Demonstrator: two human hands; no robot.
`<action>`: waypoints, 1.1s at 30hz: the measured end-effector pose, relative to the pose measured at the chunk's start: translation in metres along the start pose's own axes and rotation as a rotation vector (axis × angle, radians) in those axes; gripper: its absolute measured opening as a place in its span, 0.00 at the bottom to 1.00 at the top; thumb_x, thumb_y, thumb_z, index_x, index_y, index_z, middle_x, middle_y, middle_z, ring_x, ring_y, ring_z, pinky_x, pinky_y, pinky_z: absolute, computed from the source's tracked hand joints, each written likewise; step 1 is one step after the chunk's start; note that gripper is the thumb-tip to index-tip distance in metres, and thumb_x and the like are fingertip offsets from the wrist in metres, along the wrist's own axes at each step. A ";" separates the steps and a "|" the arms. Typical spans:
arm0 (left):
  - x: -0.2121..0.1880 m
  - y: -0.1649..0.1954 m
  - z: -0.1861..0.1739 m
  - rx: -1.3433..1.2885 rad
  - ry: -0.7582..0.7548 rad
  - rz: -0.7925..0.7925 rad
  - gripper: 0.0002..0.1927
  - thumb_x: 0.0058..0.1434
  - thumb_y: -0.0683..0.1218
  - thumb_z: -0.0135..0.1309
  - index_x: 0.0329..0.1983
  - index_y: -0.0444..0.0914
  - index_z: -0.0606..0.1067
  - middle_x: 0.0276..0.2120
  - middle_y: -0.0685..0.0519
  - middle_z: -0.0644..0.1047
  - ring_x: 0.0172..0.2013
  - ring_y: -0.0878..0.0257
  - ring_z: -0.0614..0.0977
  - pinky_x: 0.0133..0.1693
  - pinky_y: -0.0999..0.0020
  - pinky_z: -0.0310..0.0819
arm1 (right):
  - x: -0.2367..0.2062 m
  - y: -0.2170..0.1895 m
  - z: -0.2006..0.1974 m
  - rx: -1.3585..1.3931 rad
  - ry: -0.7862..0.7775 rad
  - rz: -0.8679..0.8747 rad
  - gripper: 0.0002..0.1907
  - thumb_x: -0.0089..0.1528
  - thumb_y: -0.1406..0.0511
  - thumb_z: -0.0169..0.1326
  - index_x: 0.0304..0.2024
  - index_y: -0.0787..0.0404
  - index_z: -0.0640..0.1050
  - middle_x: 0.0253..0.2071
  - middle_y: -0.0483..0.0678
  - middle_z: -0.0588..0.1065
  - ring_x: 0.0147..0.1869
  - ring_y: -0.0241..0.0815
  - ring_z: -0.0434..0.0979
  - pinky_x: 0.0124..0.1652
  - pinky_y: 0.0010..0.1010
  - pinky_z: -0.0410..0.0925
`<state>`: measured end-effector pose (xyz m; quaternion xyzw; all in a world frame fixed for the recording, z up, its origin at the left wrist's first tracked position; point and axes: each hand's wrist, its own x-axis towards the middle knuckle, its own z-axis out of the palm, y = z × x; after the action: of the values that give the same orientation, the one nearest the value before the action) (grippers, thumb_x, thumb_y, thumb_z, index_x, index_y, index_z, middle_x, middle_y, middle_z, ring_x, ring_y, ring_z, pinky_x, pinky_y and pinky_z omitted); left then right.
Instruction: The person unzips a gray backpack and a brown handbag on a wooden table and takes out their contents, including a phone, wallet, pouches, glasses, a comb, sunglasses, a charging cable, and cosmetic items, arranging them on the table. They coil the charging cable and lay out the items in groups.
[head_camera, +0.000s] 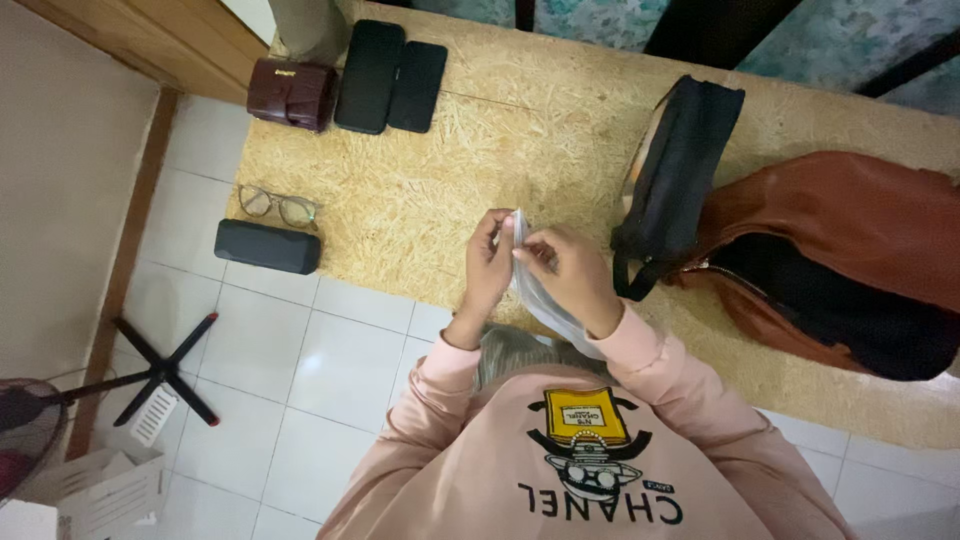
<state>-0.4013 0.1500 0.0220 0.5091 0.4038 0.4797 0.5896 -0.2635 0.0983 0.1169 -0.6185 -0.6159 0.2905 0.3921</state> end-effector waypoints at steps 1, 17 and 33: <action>0.000 -0.002 0.002 -0.009 0.008 0.004 0.09 0.76 0.45 0.46 0.45 0.36 0.74 0.34 0.57 0.76 0.36 0.73 0.75 0.40 0.76 0.71 | -0.003 0.002 0.006 -0.047 0.020 -0.002 0.10 0.61 0.64 0.64 0.39 0.64 0.80 0.36 0.53 0.80 0.36 0.43 0.81 0.36 0.32 0.71; 0.019 -0.014 0.004 -0.111 -0.114 -0.099 0.08 0.73 0.45 0.48 0.46 0.37 0.74 0.38 0.59 0.76 0.41 0.73 0.74 0.45 0.76 0.69 | 0.008 0.112 0.018 0.576 -0.235 0.316 0.09 0.70 0.65 0.54 0.42 0.67 0.76 0.32 0.41 0.75 0.33 0.28 0.72 0.34 0.21 0.67; 0.030 -0.021 0.003 -0.498 0.031 -0.251 0.04 0.66 0.41 0.59 0.35 0.38 0.76 0.30 0.58 0.78 0.30 0.70 0.76 0.35 0.73 0.69 | -0.002 0.060 -0.020 0.029 -0.172 0.105 0.09 0.64 0.63 0.60 0.37 0.65 0.79 0.30 0.48 0.80 0.31 0.34 0.80 0.33 0.27 0.71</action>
<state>-0.3889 0.1781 0.0024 0.2871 0.3422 0.4949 0.7453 -0.2144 0.0983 0.0763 -0.6170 -0.6097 0.3715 0.3312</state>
